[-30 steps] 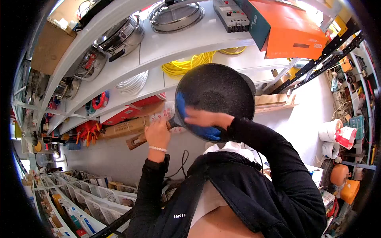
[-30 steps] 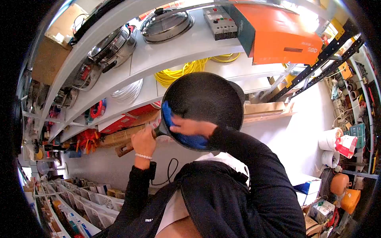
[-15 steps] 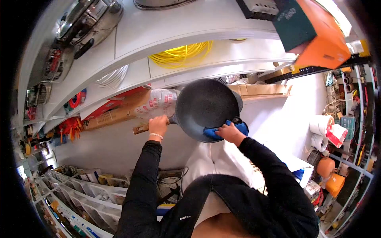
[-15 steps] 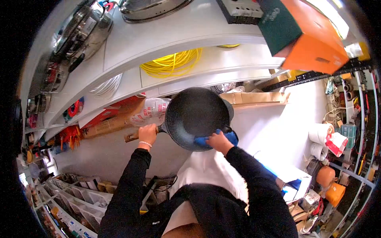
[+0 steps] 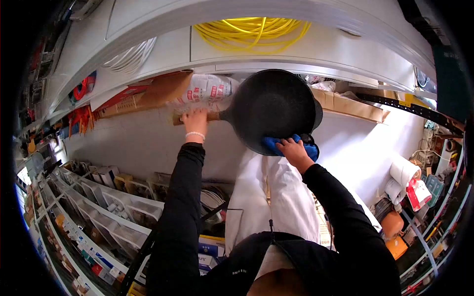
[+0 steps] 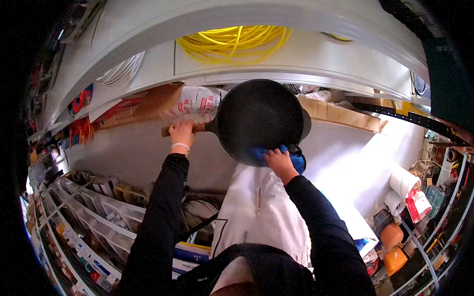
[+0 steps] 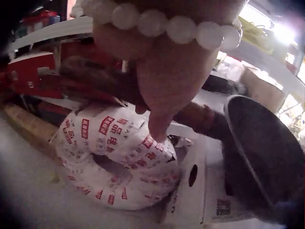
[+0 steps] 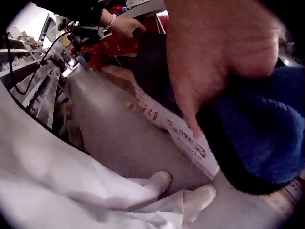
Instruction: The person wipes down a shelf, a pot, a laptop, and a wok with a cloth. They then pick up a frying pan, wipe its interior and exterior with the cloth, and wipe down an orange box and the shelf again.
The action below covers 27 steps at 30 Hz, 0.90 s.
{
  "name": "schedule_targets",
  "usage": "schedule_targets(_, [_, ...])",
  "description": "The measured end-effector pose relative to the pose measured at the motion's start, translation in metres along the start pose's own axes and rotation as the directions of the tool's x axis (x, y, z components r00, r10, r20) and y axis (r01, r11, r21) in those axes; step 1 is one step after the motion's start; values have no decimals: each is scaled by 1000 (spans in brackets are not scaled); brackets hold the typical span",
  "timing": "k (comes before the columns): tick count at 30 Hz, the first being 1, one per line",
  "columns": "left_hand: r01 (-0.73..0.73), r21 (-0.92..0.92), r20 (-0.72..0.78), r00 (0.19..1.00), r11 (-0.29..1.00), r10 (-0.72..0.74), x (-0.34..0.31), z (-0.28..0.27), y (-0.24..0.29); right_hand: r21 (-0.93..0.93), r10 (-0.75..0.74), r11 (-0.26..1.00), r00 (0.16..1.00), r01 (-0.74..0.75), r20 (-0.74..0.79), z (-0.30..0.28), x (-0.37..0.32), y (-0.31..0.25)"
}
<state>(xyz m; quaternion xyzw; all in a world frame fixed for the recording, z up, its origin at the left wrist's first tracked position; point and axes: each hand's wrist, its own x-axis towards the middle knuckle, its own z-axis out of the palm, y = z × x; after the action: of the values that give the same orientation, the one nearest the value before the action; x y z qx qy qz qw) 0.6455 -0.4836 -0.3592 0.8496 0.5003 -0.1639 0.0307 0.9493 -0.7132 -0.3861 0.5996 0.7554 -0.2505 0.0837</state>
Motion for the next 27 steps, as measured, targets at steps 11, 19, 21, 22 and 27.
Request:
schedule_targets(11, [316,-748,123,930,584,-345,9,-3,5,380,382,844,922,-378,68,-70,2,11])
schedule_targets(19, [62,-158,429,903,-985,-12,2,-136,69,576,496,701,868,-421,30,-157,11,-27])
schedule_targets(21, [62,-175,350,937,-983,-4,3,-157,75,518,536,738,842,-432,-62,-170,8,-40])
schedule_targets(22, [18,-274,343,936,-962,-80,2,-166,77,499,539,745,840,-442,-62,-177,7,-44])
schedule_targets(27, [-5,-408,374,911,-913,-172,-5,-197,78,622,549,618,830,-482,97,-182,6,-42])
